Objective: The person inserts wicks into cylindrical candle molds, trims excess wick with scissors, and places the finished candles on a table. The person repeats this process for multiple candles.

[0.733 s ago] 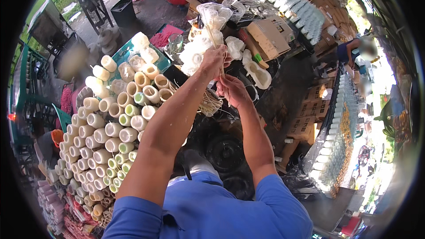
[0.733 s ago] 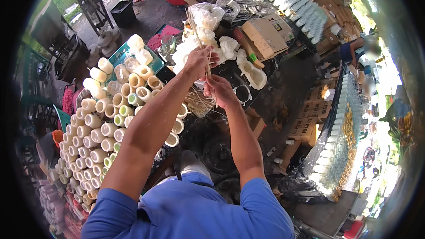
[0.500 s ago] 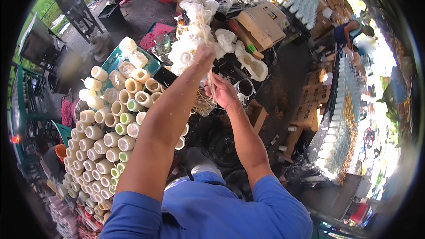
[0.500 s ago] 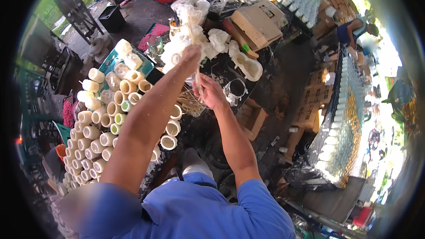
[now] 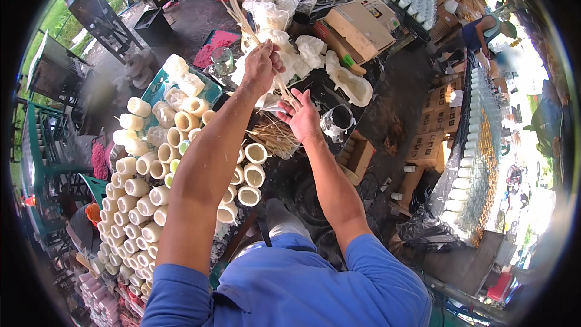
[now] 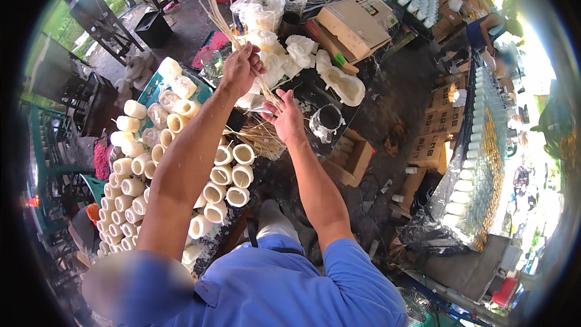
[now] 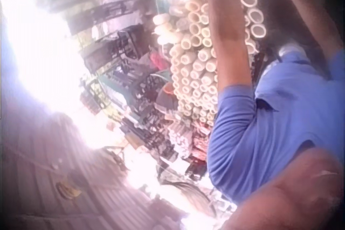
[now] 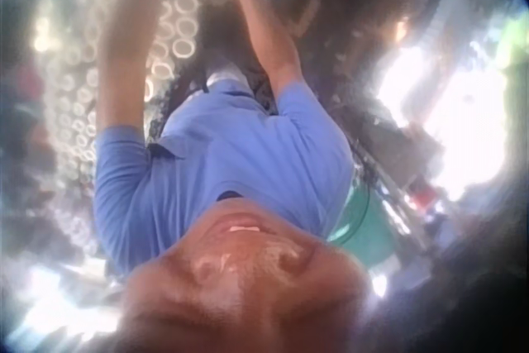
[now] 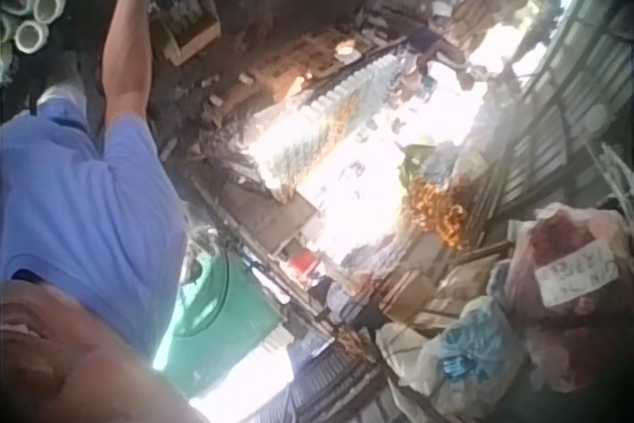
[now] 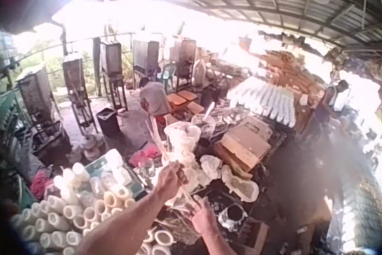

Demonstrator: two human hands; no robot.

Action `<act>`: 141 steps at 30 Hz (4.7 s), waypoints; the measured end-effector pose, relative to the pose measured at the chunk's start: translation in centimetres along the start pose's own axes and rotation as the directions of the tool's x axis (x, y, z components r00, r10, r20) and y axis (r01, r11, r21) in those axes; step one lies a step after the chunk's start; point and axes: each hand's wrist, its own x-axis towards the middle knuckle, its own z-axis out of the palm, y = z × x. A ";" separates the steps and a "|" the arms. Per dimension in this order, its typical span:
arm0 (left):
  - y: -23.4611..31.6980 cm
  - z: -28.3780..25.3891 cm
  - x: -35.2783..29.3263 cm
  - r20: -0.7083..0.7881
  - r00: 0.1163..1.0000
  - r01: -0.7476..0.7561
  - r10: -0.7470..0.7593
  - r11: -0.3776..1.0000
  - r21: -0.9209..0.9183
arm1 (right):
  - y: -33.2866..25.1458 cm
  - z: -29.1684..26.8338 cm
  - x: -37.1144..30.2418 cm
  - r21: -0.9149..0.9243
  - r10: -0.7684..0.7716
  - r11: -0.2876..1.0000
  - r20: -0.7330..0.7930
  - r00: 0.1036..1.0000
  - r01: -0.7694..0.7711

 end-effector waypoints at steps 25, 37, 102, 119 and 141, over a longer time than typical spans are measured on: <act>9.0 -2.5 -34.5 -0.084 0.996 0.030 0.018 0.843 0.537 | -5.8 18.1 -15.6 -0.283 -0.289 0.866 0.391 0.874 0.413; 8.3 -5.9 -49.5 -0.211 0.972 0.034 0.099 0.836 0.548 | 2.4 23.4 -26.1 -0.399 0.156 0.909 0.586 0.795 0.116; 5.3 -9.4 -59.6 -0.296 0.954 0.091 0.051 0.890 0.447 | 5.8 22.5 -32.0 -0.483 0.190 0.848 0.662 0.725 0.219; 5.1 -10.3 -59.9 -0.351 0.936 0.168 0.005 0.872 0.460 | 8.1 21.2 -33.2 -0.433 0.336 0.899 0.574 0.746 -0.072; -6.1 -19.3 -66.6 -0.601 0.767 0.494 -0.225 0.804 0.330 | 22.1 8.3 -32.5 -0.557 0.408 0.801 0.237 0.882 -0.220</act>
